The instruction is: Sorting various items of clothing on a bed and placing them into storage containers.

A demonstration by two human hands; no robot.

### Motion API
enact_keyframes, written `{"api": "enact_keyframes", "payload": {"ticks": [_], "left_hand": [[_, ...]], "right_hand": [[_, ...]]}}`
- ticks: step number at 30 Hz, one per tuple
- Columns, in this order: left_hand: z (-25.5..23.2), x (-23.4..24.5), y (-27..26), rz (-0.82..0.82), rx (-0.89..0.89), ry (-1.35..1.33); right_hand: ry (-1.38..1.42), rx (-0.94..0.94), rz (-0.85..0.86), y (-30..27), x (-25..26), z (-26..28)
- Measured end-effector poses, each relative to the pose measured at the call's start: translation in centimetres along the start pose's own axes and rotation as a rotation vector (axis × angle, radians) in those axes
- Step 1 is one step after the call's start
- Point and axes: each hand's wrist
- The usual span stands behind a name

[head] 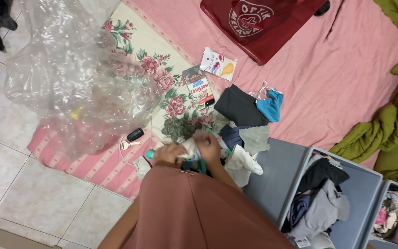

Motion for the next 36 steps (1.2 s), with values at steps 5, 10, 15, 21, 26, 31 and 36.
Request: {"api": "enact_keyframes", "payload": {"ticks": [5,10,15,21,26,31,36], "left_hand": [[-6.1,-2.3,-3.3,-0.293,-0.257,-0.393],[-10.4,0.9,-2.5,-0.357,0.028,-0.977],[-10.9,13.1,-3.7,-0.529,-0.074,-1.252],[-13.7,15.6,-6.2,-0.195,0.001,-1.186],[-20.7,5.3,-7.4,-0.109,-0.052,-0.86],[-32.9,-2.2,-9.3,0.045,-0.076,-1.028],[-41.9,-9.6,-12.0,0.028,-0.026,-0.999]], "right_hand": [[0.425,-0.17,0.056,-6.5,2.9,0.7],[1.056,-0.395,-0.003,-11.3,6.4,2.5],[1.184,-0.071,-0.015,-14.0,11.1,6.5],[1.257,-0.015,0.009,-18.3,15.6,12.4],[1.302,-0.019,0.096,-22.2,18.8,10.0],[1.272,0.037,0.225,-27.2,25.6,7.1],[1.019,0.151,0.15,-33.9,34.9,2.5]]}}
Point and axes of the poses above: each hand's wrist, its own y-axis towards the middle knuckle, its own x-axis out of the back of the hand, z = x × y, and after that the axes turned 8 degrees about z, right-handed
